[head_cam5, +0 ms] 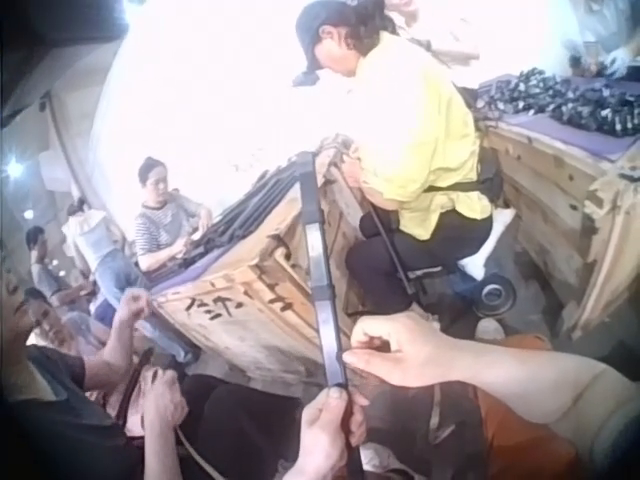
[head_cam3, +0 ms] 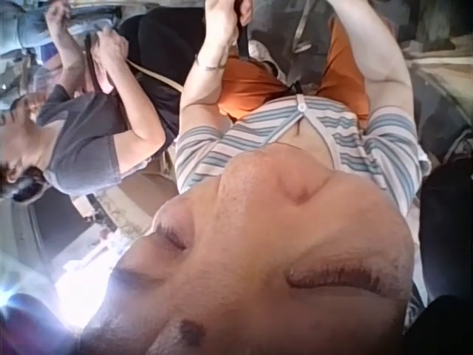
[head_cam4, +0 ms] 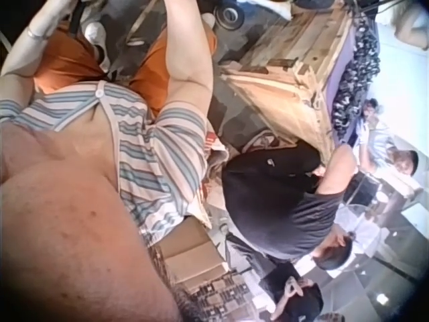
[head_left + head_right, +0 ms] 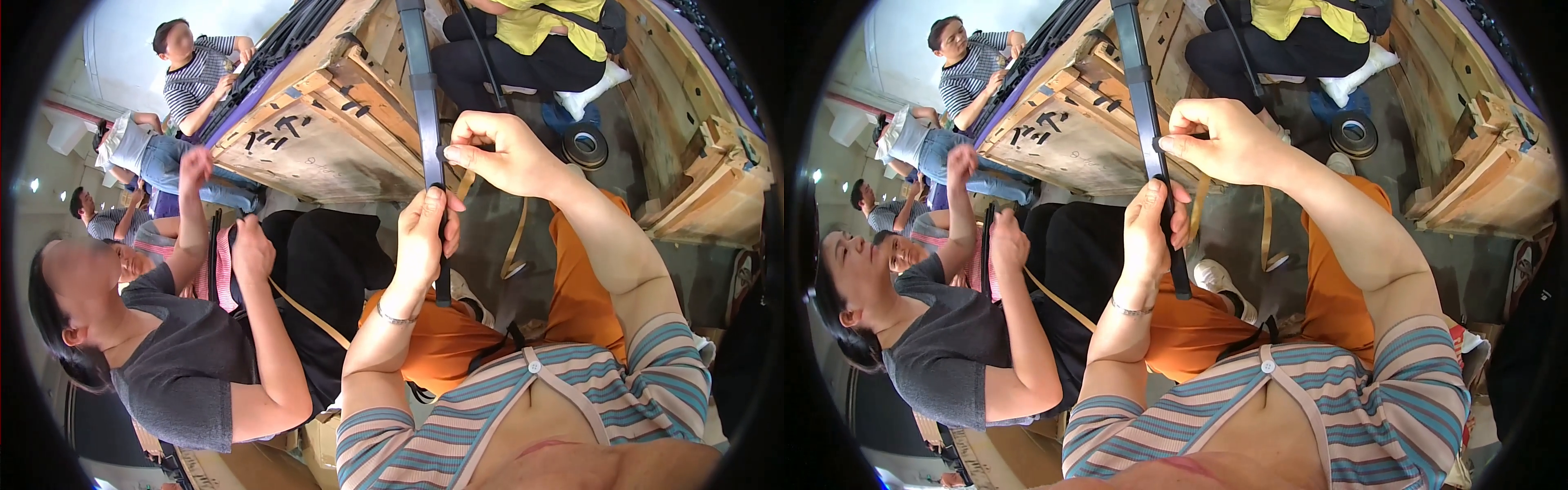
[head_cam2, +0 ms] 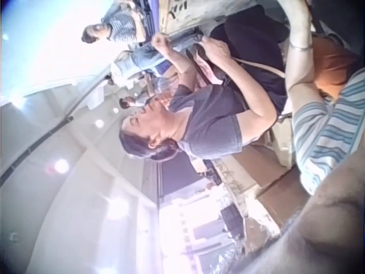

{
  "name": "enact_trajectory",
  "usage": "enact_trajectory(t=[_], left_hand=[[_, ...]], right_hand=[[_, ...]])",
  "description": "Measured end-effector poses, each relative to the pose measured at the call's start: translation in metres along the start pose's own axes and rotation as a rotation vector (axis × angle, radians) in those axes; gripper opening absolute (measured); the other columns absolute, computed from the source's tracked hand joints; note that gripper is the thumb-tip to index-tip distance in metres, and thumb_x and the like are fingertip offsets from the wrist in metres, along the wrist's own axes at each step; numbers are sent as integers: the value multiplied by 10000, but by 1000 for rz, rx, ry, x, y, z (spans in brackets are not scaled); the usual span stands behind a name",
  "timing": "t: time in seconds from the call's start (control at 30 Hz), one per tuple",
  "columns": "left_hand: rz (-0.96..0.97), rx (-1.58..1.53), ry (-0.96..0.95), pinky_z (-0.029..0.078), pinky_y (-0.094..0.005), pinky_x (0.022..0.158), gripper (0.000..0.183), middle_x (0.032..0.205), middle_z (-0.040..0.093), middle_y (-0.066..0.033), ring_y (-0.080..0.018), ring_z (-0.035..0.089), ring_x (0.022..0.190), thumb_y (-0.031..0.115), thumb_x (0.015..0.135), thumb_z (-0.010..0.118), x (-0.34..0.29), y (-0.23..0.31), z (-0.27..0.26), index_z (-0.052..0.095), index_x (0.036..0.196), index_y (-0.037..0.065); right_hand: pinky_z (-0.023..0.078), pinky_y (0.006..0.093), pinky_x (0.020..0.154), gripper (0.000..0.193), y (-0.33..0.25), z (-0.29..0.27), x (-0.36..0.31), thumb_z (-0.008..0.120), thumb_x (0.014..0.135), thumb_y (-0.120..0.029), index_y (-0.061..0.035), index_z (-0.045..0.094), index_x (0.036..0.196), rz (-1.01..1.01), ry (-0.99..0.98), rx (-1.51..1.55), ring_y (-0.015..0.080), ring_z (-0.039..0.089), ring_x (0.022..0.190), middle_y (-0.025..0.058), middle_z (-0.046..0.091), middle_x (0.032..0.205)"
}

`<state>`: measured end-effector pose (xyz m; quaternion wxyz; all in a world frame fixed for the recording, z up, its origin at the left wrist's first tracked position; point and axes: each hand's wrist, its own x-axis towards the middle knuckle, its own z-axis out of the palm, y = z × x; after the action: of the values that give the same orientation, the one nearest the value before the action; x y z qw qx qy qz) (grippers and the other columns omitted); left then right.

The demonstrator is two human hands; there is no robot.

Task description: Applying adhesive tape around a black plastic component or pole as part of an assembly process.

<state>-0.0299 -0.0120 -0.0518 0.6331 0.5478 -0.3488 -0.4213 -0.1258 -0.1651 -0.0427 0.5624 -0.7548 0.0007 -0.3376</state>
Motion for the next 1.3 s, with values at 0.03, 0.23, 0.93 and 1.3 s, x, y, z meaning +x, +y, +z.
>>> enact_trajectory(t=[0.03, 0.23, 0.93, 1.3], left_hand=[[-2, 1, 13, 261, -224, 365, 357, 518, 391, -23, -97, 312, 373, 327, 950, 358, 0, 0, 1, 488, 845, 11], [3, -9, 1, 262, -225, 366, 365, 520, 394, -24, -98, 315, 373, 341, 949, 356, -1, 0, 1, 491, 854, 16], [22, -33, 24, 257, -225, 364, 350, 508, 392, -21, -97, 314, 367, 314, 955, 342, -5, -3, 0, 491, 825, 25], [33, 42, 143, 189, -208, 335, 309, 471, 335, 21, -61, 272, 360, 308, 928, 396, -5, -1, 23, 448, 725, 81]], right_hand=[[361, 199, 573, 183, 0, 0, 0, 576, 863, -121, -30, 466, 749, -13, 0, 9, 29, 396, 646, -42, 443, 681], [361, 201, 567, 197, 1, 1, -2, 588, 855, -114, -30, 458, 733, -10, -1, 10, 31, 394, 637, -41, 441, 671], [342, 194, 537, 191, 6, 11, -1, 595, 841, -95, -37, 465, 714, -31, 25, -21, 20, 383, 613, -51, 436, 649], [406, 303, 473, 216, 9, 6, -2, 690, 702, -214, -54, 554, 655, -194, 233, -188, 137, 543, 524, 83, 564, 581]])
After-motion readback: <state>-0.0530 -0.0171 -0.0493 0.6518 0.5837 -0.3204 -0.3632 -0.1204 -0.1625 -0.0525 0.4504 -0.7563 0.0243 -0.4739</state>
